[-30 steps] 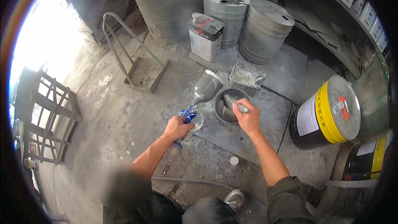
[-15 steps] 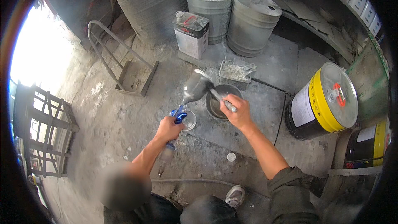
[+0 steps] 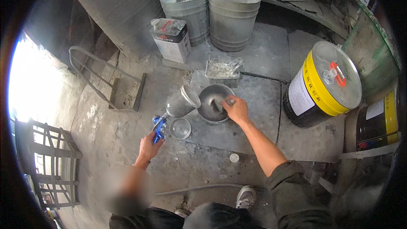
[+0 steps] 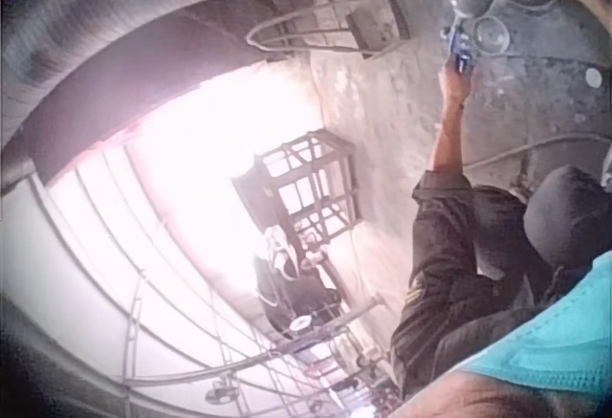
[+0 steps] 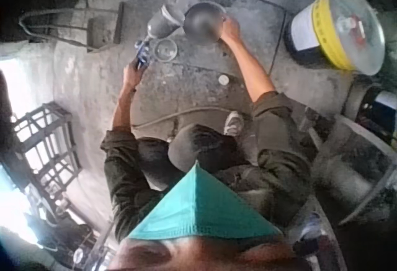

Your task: The person pours liquid from a yellow can into a spray gun cup, then uses a ladle to scoop a grey substance from a bucket and adds it to the cup. They stir the mixture with the ladle and continue adding more liquid and grey substance, stirring repeatedly.

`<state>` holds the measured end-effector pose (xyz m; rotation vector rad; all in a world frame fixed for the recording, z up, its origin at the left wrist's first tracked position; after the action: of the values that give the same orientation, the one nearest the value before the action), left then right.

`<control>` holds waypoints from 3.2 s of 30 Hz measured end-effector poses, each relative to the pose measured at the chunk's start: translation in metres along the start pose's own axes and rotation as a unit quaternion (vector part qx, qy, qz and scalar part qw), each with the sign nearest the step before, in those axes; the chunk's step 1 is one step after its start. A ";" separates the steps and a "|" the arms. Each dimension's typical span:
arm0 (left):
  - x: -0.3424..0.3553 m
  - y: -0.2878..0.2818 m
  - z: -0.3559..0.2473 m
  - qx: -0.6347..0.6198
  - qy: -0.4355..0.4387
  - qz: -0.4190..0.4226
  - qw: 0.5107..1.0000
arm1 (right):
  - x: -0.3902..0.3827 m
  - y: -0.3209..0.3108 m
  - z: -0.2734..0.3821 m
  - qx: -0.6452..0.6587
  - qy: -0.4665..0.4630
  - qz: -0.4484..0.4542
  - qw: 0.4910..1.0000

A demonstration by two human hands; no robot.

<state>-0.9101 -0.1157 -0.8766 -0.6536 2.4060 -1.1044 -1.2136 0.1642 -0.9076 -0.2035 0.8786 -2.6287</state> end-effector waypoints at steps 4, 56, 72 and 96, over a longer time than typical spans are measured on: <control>-0.004 -0.010 -0.009 0.058 0.015 -0.021 0.998 | -0.005 -0.004 0.007 0.328 0.135 0.007 0.935; -0.015 -0.105 -0.125 0.125 0.070 -0.221 0.965 | -0.004 -0.055 -0.012 0.044 -0.033 0.049 0.997; -0.201 -0.058 0.102 -0.242 -0.228 -0.107 0.937 | -0.019 0.043 -0.100 0.244 0.343 0.169 0.891; -0.285 -0.020 0.164 -0.391 -0.245 -0.190 0.867 | 0.078 -0.081 0.199 -0.584 -0.203 -0.095 0.780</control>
<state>-0.5874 -0.0621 -0.9111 -1.5050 2.2327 0.0341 -1.2602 0.0848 -0.6983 -1.1396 2.2309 -1.6415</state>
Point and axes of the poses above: each hand's wrist, its own x-axis towards the middle knuckle, its own y-axis out of the palm, z = x × y, the point moved 9 cm from there along x, towards the middle knuckle, and after that the axes turned 8 degrees about -x, right-handed, at the moved point
